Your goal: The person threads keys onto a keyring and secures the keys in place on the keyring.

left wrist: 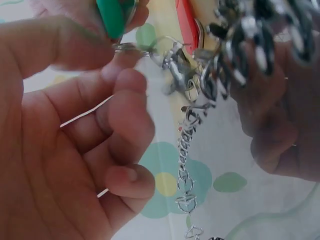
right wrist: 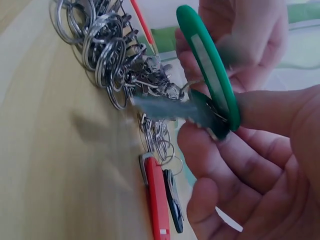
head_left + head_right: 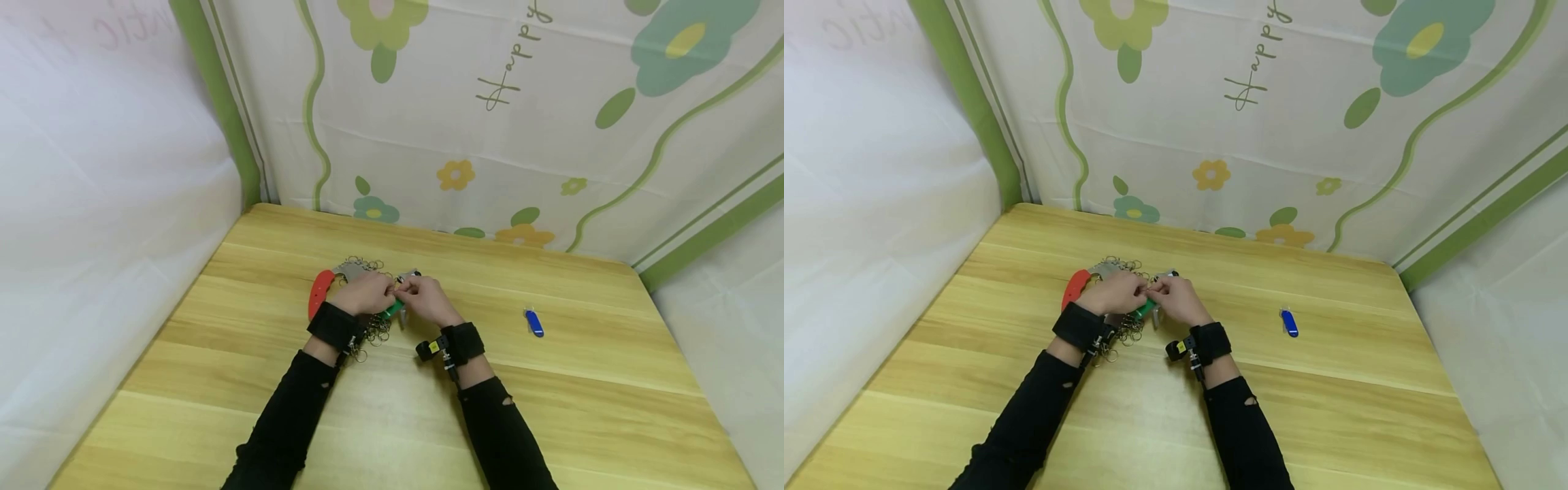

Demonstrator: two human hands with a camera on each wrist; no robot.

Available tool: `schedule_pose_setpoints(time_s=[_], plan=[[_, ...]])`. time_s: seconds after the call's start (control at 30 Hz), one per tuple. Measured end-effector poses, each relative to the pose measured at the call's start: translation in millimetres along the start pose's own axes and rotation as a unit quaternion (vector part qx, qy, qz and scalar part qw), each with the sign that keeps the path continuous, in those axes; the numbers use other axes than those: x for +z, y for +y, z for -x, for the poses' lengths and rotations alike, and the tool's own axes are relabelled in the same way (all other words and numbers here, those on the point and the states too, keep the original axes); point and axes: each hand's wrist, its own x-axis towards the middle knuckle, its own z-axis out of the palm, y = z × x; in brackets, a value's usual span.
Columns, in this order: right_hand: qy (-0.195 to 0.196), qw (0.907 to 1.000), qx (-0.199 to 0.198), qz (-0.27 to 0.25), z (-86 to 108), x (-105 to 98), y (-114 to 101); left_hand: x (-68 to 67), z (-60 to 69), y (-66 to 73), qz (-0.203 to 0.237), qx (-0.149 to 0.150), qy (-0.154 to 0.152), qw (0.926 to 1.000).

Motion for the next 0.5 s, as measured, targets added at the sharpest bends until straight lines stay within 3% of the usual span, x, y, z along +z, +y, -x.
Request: schedule_pose_setpoints(time_s=[0.27,0.5], plan=[[0.005,0.9998,0.017,-0.005,0.1,-1.7,2.5,-1.1,2.8,-2.8,0.000,0.039,0.004,0.9992],[0.002,0.9999,0.010,-0.008,-1.6,-2.1,3.9,0.0,2.0,-3.0,-0.005,0.031,0.000,0.9995]])
